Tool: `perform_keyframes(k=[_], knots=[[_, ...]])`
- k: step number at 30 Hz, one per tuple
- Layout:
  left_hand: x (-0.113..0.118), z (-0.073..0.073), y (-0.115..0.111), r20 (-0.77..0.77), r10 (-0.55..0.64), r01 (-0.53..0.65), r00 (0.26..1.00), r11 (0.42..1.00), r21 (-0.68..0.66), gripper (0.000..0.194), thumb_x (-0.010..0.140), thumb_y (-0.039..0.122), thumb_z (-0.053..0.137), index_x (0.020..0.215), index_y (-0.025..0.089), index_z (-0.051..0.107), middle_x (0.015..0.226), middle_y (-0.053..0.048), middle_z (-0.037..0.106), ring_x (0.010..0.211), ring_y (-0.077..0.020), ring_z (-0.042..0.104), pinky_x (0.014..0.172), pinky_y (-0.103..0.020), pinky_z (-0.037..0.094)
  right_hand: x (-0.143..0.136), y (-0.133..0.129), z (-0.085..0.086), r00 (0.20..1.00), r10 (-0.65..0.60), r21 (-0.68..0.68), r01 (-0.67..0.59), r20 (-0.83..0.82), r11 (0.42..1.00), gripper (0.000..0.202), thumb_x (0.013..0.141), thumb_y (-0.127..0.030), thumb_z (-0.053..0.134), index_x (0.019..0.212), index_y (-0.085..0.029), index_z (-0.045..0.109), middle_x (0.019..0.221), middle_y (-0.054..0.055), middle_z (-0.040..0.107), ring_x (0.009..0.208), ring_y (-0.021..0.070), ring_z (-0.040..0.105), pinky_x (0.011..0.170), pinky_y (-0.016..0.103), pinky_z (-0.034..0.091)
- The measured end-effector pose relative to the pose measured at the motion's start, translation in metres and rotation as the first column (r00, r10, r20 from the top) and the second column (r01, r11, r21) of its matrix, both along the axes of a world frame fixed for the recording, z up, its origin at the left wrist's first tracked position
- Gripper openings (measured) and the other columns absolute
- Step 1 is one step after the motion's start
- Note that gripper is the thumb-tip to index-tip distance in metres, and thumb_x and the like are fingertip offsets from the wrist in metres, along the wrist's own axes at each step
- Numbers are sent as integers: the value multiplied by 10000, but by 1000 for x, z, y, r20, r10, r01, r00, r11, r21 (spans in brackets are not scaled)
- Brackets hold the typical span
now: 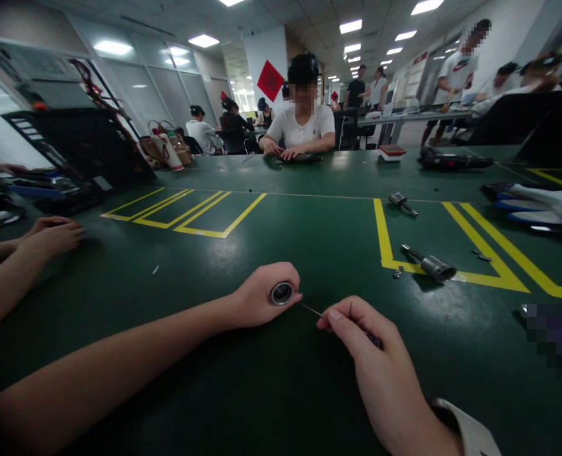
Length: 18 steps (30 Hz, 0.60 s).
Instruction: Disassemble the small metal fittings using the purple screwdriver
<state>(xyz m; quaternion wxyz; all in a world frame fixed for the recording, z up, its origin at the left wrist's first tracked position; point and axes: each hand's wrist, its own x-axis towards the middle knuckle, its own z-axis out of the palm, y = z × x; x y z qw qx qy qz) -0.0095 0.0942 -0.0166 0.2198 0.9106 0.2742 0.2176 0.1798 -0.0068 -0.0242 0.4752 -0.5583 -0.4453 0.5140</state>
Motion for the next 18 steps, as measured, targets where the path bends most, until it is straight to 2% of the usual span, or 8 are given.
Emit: perform_keyframes(k=[5, 8, 11, 14, 18], knots=[[1, 1, -2, -36, -4, 4, 999, 1000, -10, 64, 804, 197, 548, 800, 161, 495, 792, -8, 544, 715, -123, 509, 647, -250, 412, -2, 2, 5, 992, -80, -25, 78, -99, 997, 203, 744, -430, 641, 689, -236, 671, 758, 22, 651, 870, 234, 554, 797, 364, 381], [1, 0, -3, 52, 111, -109, 992, 994, -32, 167, 783, 232, 592, 876, 171, 467, 843, -9, 524, 716, -124, 499, 617, -246, 417, -5, 3, 10, 973, -131, -19, 130, -191, 991, 186, 711, -419, 664, 672, -237, 676, 747, 25, 648, 855, 227, 548, 768, 348, 408], [1, -3, -2, 189, 224, -225, 956, 974, -18, 242, 753, 241, 628, 881, 177, 433, 874, -14, 505, 727, -126, 487, 625, -253, 431, -5, -1, 11, 968, -114, 48, 128, -223, 991, 171, 721, -411, 655, 700, -244, 686, 748, 22, 649, 822, 209, 555, 717, 318, 440], [0, -4, 0, 237, 208, -219, 949, 976, 19, 250, 724, 252, 668, 828, 175, 454, 898, -28, 531, 772, -139, 504, 656, -264, 439, -2, -6, 7, 989, -51, 169, 75, -141, 983, 160, 767, -409, 624, 759, -263, 688, 790, 13, 656, 826, 195, 570, 690, 285, 462], [1, -2, -1, 211, 109, -120, 971, 992, 38, 217, 727, 281, 686, 823, 164, 531, 822, -17, 575, 757, -137, 535, 679, -261, 440, -1, -12, 6, 992, 16, 337, -58, 124, 940, 147, 836, -382, 561, 834, -284, 671, 873, 7, 678, 865, 186, 610, 669, 246, 488]])
